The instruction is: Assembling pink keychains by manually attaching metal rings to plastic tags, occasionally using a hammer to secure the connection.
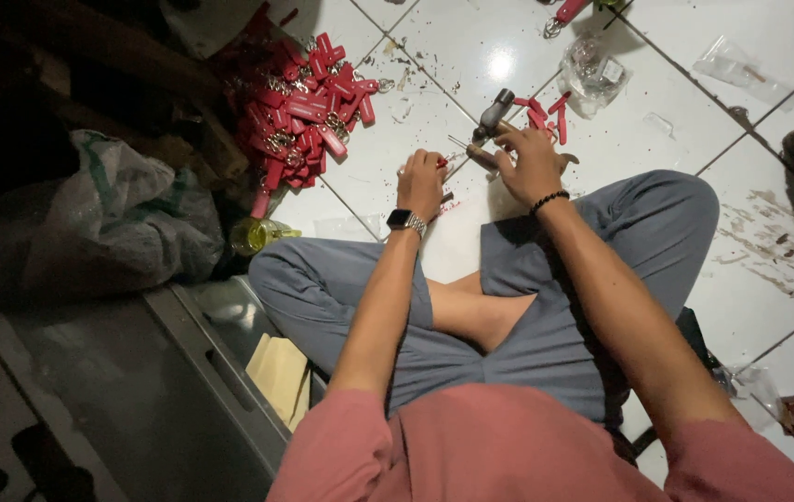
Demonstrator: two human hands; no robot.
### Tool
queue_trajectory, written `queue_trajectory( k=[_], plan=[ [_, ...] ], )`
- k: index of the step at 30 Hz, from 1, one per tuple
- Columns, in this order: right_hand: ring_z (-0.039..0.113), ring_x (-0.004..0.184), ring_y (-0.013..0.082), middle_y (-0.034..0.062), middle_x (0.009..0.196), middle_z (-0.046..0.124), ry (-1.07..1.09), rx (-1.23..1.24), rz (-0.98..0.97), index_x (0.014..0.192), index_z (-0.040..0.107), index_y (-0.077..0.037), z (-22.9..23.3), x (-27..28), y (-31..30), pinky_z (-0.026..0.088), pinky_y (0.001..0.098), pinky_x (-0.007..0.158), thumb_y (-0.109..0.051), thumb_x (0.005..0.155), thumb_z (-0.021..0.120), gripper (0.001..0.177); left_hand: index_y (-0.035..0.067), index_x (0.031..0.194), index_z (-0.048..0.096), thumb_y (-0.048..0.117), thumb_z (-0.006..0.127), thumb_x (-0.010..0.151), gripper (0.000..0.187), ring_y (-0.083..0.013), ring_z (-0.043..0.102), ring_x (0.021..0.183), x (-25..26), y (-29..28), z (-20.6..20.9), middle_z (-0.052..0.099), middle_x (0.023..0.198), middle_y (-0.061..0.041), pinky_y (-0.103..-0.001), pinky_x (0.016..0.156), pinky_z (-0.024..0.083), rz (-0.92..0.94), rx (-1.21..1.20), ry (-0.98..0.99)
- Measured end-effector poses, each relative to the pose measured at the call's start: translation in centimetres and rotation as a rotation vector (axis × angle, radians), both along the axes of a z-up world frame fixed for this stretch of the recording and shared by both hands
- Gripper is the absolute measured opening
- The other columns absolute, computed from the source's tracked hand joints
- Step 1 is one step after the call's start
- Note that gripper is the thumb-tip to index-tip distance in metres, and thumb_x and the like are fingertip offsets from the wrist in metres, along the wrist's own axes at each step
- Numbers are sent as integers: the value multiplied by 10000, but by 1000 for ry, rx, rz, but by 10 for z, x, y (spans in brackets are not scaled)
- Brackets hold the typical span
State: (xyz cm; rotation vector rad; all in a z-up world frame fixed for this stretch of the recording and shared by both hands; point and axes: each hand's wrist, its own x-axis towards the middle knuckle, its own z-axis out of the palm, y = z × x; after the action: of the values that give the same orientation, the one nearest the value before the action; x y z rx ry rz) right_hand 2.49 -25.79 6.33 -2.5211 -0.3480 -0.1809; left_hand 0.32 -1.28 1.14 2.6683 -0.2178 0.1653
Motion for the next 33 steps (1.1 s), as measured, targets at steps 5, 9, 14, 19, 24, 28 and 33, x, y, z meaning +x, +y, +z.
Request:
queue_trajectory(
  k=[5, 9, 14, 19, 24, 28, 33],
  plan=[
    [669, 867, 308, 168, 990, 694, 239, 491, 68, 1252, 702, -111, 38, -27, 26, 541, 420, 791, -328, 990, 729, 341, 146, 1162, 639, 232, 572, 1045, 160, -334, 715, 936, -29, -15, 65, 694, 904, -88, -438, 851, 566, -97, -381, 114],
    [708, 702, 193, 83, 800, 724, 420, 630, 111, 1115, 742, -97, 50, -50, 39, 562, 332, 707, -247, 1007, 717, 187, 151, 1105, 672, 233, 512, 1078, 182, -262, 741, 798, -58, -25, 96, 745, 760, -45, -378, 770, 570, -138, -534, 259],
    [692, 624, 213, 74, 655, 685, 391, 499, 125, 987, 761, -82, 41, -52, 41, 532, 328, 652, -174, 962, 733, 99, 91, 984, 697, 221, 550, 1053, 208, -334, 732, 766, -75, -25, 81, 721, 689, -103, -434, 734, 565, -25, -474, 294],
    [668, 626, 231, 84, 653, 690, 426, 451, -7, 947, 786, -121, 27, -53, 42, 516, 347, 635, -207, 946, 740, 98, 104, 956, 719, 256, 548, 1043, 245, -297, 733, 734, -73, -34, 66, 707, 651, -92, -417, 709, 562, 58, -501, 329],
    [600, 688, 131, 42, 824, 613, 664, 1036, -92, 1019, 677, -58, 6, -50, 45, 515, 244, 626, -221, 1025, 688, 164, 66, 1024, 717, 215, 523, 1067, 249, -158, 679, 602, -74, -35, 69, 718, 694, -90, -279, 567, 566, 78, -914, 430],
    [614, 777, 145, 106, 983, 612, 682, 1095, -106, 1246, 589, 17, -8, -48, 44, 545, 244, 686, -312, 1061, 626, 379, 2, 1184, 645, 169, 480, 1083, 256, -211, 722, 761, -70, -27, 67, 754, 910, -173, -328, 670, 608, 123, -1076, 389],
    [734, 870, 271, 205, 1030, 704, 837, 836, 28, 1266, 614, 35, 17, -71, 63, 604, 370, 773, -378, 1058, 629, 463, 11, 1245, 657, 273, 554, 1067, 333, -235, 655, 975, -65, -33, 111, 734, 1104, -188, -374, 828, 534, 268, -1138, 366]
  ],
)
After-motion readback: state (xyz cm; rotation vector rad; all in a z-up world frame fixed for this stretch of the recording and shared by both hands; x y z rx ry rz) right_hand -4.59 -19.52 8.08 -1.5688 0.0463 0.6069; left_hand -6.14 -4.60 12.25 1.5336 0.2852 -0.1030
